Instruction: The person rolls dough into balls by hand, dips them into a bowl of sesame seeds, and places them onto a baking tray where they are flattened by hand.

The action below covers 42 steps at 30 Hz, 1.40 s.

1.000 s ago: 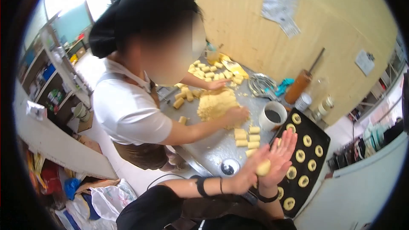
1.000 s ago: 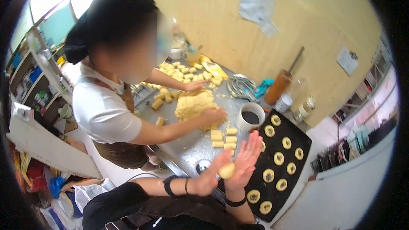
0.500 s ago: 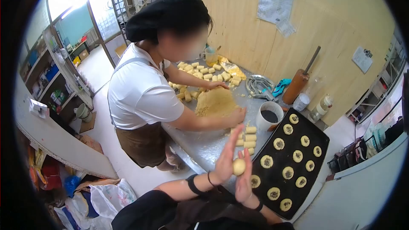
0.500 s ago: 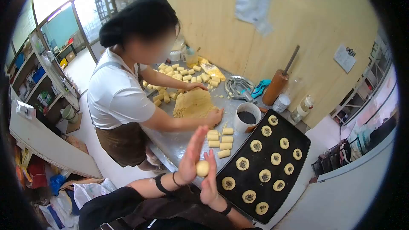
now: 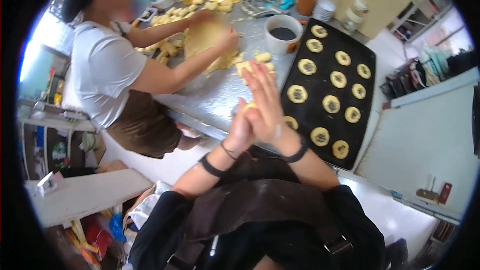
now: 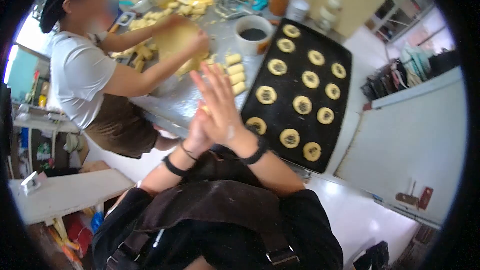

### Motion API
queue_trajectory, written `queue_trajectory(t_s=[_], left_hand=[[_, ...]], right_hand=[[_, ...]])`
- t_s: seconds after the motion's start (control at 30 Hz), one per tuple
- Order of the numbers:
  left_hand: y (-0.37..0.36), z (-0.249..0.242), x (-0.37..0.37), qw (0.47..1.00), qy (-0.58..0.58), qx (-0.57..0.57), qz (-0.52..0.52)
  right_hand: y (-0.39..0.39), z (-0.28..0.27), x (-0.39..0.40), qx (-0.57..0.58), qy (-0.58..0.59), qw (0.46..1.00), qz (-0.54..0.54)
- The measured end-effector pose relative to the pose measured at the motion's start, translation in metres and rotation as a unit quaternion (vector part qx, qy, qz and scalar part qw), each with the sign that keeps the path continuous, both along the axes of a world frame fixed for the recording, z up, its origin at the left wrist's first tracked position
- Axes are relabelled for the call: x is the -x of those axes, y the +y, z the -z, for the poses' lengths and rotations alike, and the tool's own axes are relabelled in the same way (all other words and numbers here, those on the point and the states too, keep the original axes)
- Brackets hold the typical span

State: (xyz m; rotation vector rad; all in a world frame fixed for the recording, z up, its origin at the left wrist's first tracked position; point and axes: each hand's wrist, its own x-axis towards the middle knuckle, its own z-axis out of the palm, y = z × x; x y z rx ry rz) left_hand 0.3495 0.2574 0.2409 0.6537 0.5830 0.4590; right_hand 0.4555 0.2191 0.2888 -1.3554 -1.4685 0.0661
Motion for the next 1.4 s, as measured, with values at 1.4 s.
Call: queue_trajectory(t_s=[1.4], left_hand=[[0.051,0.064,-0.031,0.839,0.114,-0.447,0.288]], right_hand=[[-0.053,-0.017,-0.186,0.279,-0.043,0.947,0.156]])
